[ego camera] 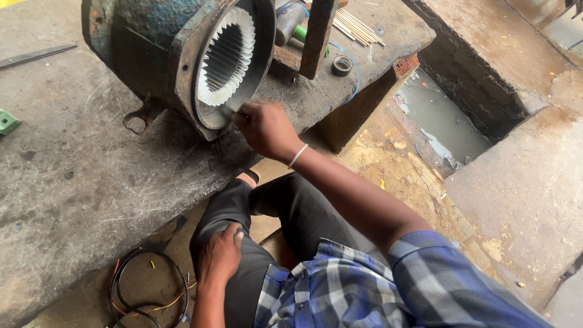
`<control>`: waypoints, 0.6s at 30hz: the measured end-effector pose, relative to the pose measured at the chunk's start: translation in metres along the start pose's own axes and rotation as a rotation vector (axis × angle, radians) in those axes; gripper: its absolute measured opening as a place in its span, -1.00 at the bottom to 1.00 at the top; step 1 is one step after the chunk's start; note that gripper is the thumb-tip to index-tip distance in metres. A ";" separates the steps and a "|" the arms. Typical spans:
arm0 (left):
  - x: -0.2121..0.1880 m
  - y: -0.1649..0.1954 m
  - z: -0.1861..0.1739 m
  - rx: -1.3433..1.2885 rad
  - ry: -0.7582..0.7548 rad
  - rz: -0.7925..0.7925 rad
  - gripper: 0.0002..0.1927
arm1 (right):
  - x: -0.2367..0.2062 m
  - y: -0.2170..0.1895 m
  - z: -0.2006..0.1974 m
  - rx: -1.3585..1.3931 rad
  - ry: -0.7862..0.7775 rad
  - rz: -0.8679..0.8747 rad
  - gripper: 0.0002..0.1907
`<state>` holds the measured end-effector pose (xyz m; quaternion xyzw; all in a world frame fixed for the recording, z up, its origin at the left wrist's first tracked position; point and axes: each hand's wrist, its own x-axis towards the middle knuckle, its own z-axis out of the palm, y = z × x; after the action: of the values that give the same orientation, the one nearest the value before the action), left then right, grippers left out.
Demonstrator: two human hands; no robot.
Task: The person tears small white paper pieces and inserts them into the slots of a motor stator core. They repeatedly tear, place, and press the paper into the stator slots using both hands.
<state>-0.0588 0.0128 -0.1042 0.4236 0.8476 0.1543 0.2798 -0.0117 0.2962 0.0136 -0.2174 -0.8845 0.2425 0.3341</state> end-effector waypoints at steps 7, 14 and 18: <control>-0.002 -0.003 0.001 0.021 0.021 0.018 -0.66 | 0.025 0.015 -0.016 0.052 -0.048 0.448 -0.73; -0.001 -0.001 0.003 0.016 -0.001 -0.002 -0.68 | 0.022 0.008 0.000 0.203 -0.213 0.515 -0.77; -0.003 -0.001 0.001 0.010 0.022 0.024 -0.67 | 0.035 0.011 -0.014 0.080 -0.139 0.578 -0.73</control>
<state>-0.0576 0.0099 -0.1047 0.4337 0.8461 0.1579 0.2665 -0.0234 0.3279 0.0334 -0.4298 -0.7963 0.3767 0.1982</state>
